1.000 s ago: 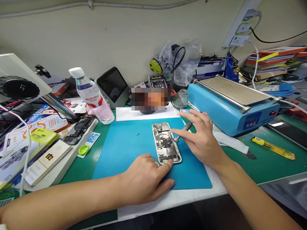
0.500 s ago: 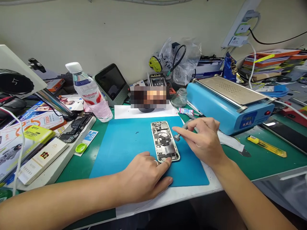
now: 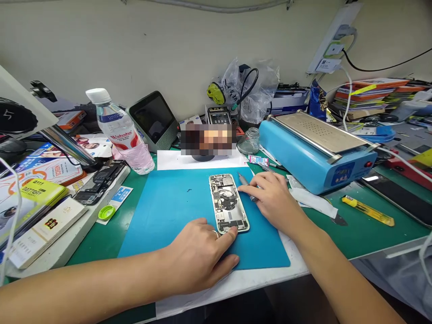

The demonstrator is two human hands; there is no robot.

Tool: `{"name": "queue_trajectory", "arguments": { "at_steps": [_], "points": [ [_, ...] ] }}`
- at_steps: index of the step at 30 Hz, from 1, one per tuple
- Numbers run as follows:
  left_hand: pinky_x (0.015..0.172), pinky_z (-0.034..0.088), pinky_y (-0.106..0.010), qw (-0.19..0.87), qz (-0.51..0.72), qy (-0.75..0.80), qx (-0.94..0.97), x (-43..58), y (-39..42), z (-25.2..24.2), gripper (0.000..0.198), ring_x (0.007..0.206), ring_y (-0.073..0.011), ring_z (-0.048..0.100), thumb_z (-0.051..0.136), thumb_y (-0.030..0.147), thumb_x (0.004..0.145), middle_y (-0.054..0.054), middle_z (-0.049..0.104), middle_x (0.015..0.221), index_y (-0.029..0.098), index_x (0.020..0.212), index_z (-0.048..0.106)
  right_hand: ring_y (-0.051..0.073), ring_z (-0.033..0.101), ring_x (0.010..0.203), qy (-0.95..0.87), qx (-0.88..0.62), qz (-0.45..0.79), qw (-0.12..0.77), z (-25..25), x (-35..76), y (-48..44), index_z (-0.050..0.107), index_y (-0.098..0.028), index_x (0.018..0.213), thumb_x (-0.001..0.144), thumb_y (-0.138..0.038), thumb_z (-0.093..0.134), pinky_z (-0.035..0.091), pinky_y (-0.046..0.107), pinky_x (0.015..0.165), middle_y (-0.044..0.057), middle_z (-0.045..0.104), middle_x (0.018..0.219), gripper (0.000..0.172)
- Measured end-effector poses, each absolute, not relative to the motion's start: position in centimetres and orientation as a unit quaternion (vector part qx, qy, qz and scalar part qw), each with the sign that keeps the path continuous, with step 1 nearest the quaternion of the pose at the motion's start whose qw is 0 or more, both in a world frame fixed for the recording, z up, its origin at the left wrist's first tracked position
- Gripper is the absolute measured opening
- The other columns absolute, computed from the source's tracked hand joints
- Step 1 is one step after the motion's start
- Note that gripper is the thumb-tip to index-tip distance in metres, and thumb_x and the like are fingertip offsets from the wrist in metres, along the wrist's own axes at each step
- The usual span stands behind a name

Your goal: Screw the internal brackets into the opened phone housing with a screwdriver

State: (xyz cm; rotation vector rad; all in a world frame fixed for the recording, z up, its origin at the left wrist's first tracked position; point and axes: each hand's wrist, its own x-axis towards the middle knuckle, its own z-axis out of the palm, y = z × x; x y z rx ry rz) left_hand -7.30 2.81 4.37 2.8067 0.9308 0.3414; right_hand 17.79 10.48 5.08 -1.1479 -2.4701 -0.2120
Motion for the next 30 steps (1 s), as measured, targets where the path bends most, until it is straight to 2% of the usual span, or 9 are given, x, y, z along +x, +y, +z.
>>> {"name": "queue_trajectory", "arguments": {
  "at_steps": [4, 9, 13, 17, 21, 25, 30],
  "points": [
    [0.063, 0.044, -0.039, 0.086, 0.109, 0.312, 0.94, -7.2, 2.8, 4.6, 0.04, 0.061, -0.0234, 0.067, 0.044, 0.042, 0.107, -0.002, 0.071, 0.074, 0.014, 0.134, 0.053, 0.025, 0.056, 0.097, -0.891, -0.4, -0.069, 0.204, 5.0, 17.7, 10.4, 0.072, -0.023, 0.112, 0.088, 0.001, 0.051, 0.038, 0.042, 0.09, 0.006, 0.065, 0.091, 0.04],
    [0.06, 0.044, -0.04, 0.082, 0.093, 0.312, 0.942, -7.1, 3.0, 4.9, 0.042, 0.06, -0.0237, 0.067, 0.047, 0.044, 0.105, -0.002, 0.071, 0.074, 0.013, 0.134, 0.053, 0.025, 0.056, 0.098, -0.897, -0.392, -0.053, 0.199, 4.6, 17.7, 10.6, 0.068, -0.024, 0.119, 0.091, 0.0, 0.049, 0.039, 0.041, 0.089, 0.006, 0.067, 0.096, 0.042],
    [0.06, 0.045, -0.04, 0.077, 0.089, 0.315, 0.942, -7.1, 3.0, 4.9, 0.043, 0.06, -0.0241, 0.067, 0.047, 0.044, 0.105, -0.002, 0.071, 0.075, 0.014, 0.135, 0.052, 0.024, 0.057, 0.098, -0.892, -0.402, -0.048, 0.202, 4.4, 17.7, 10.8, 0.066, -0.024, 0.123, 0.1, -0.009, 0.049, 0.039, 0.039, 0.087, 0.006, 0.067, 0.098, 0.032],
    [0.061, 0.045, -0.04, 0.078, 0.09, 0.313, 0.942, -7.1, 3.0, 4.9, 0.042, 0.06, -0.024, 0.067, 0.047, 0.044, 0.106, -0.002, 0.071, 0.075, 0.014, 0.134, 0.052, 0.025, 0.06, 0.099, -0.886, -0.409, -0.023, 0.217, 4.4, 17.5, 10.8, 0.067, -0.023, 0.12, 0.102, -0.013, 0.049, 0.041, 0.038, 0.084, 0.007, 0.071, 0.102, 0.028],
    [0.06, 0.045, -0.04, 0.087, 0.096, 0.31, 0.942, -7.2, 2.9, 4.8, 0.04, 0.061, -0.0243, 0.068, 0.045, 0.042, 0.106, -0.002, 0.071, 0.076, 0.014, 0.134, 0.052, 0.024, 0.064, 0.101, -0.87, -0.422, -0.01, 0.254, 4.9, 17.4, 10.5, 0.069, -0.025, 0.114, 0.102, -0.015, 0.048, 0.044, 0.038, 0.084, 0.005, 0.075, 0.103, 0.026],
    [0.062, 0.047, -0.041, 0.092, 0.103, 0.314, 0.939, -7.3, 2.7, 4.6, 0.04, 0.063, -0.0252, 0.069, 0.042, 0.04, 0.107, -0.002, 0.071, 0.076, 0.015, 0.137, 0.05, 0.026, 0.065, 0.096, -0.794, -0.506, -0.029, 0.335, 5.5, 18.3, 10.6, 0.065, -0.022, 0.116, 0.105, -0.022, 0.041, 0.048, 0.04, 0.083, 0.009, 0.074, 0.099, 0.027],
    [0.064, 0.048, -0.043, 0.094, 0.11, 0.311, 0.939, -7.3, 2.7, 4.5, 0.038, 0.064, -0.0263, 0.07, 0.041, 0.038, 0.107, -0.002, 0.071, 0.077, 0.015, 0.137, 0.049, 0.026, 0.067, 0.086, -0.72, -0.589, -0.023, 0.366, 5.5, 19.5, 11.3, 0.066, -0.022, 0.109, 0.102, -0.023, 0.038, 0.049, 0.038, 0.075, 0.007, 0.072, 0.086, 0.029]
  ]
}}
